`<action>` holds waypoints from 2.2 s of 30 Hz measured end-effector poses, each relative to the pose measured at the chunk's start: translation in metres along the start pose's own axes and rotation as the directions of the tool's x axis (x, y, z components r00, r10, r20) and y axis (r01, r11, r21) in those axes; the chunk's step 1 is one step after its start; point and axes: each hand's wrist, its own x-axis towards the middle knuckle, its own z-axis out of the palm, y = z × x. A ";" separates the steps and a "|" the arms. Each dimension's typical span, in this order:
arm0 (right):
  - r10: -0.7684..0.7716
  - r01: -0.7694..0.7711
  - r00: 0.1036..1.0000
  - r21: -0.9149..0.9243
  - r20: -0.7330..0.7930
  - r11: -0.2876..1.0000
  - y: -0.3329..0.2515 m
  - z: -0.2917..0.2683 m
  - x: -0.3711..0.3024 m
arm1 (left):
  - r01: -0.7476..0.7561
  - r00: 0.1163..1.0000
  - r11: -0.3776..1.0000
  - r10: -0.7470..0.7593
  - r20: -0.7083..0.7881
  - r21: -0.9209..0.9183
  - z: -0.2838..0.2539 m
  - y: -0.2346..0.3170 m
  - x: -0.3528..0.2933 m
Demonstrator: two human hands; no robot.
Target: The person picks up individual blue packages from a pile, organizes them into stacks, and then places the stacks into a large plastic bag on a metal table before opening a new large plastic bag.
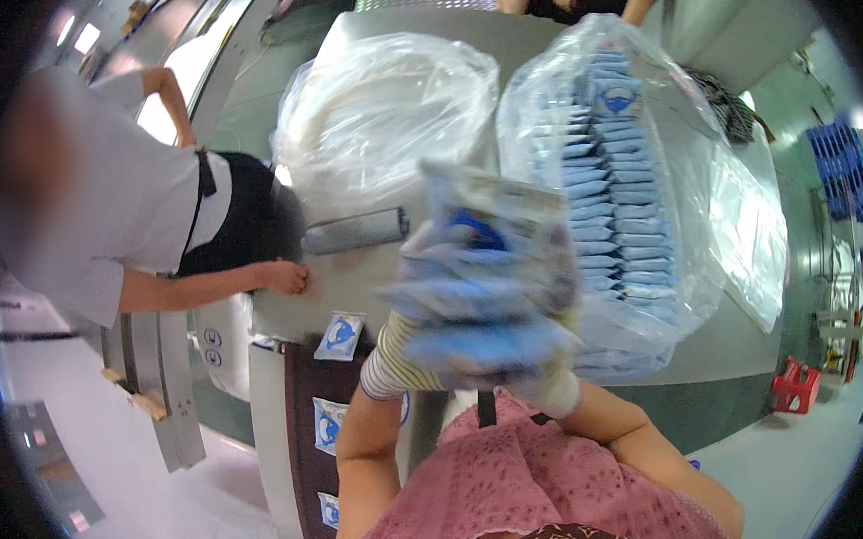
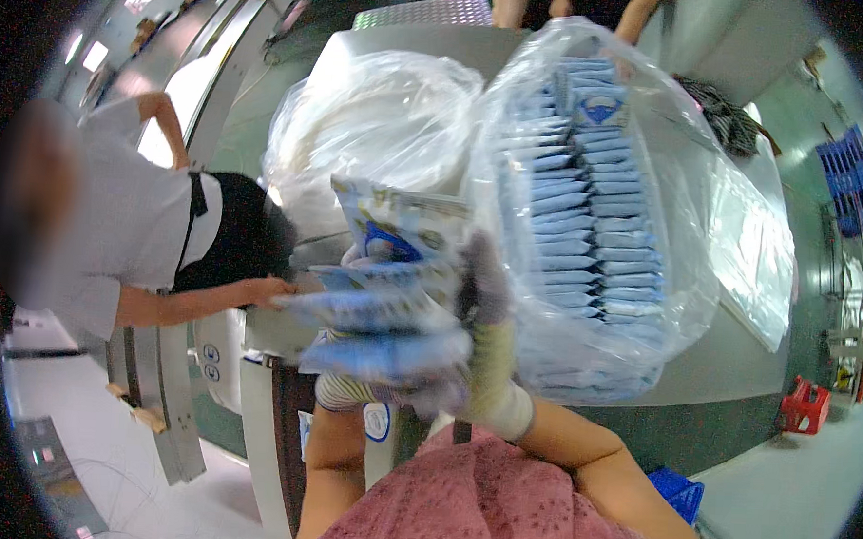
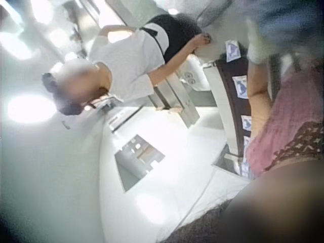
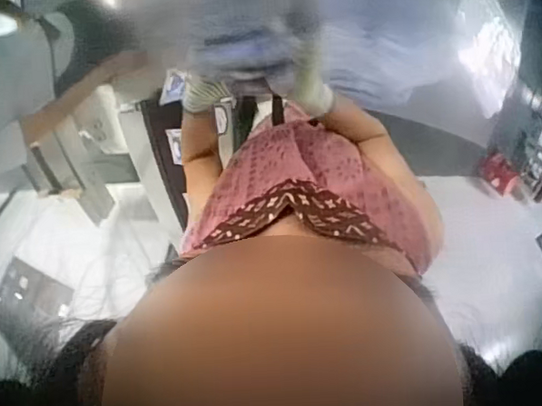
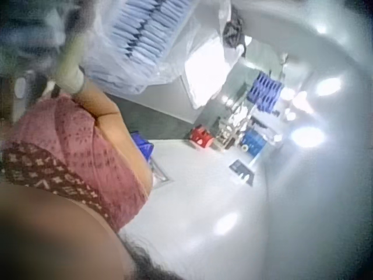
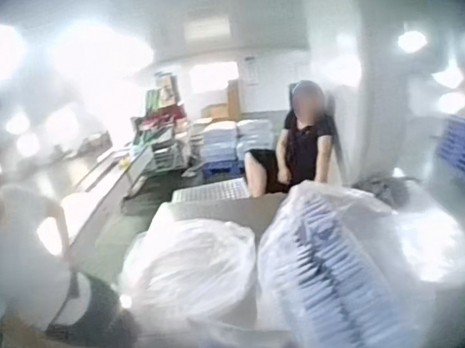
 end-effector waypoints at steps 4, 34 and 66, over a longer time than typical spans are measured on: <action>-0.093 0.063 0.984 -0.193 -0.153 0.979 -0.018 -0.105 0.015 | -0.528 0.848 0.794 0.474 0.237 0.301 0.029 0.038 0.121; -0.607 0.249 0.793 -0.877 -0.059 0.410 -0.011 -0.361 0.155 | 0.033 0.995 0.294 -0.096 -0.005 0.955 0.153 -0.130 0.280; 0.549 -0.329 0.547 -0.441 0.632 0.835 0.018 -0.064 -0.042 | 0.821 0.418 -0.110 -0.554 -0.720 0.560 -0.049 -0.031 -0.280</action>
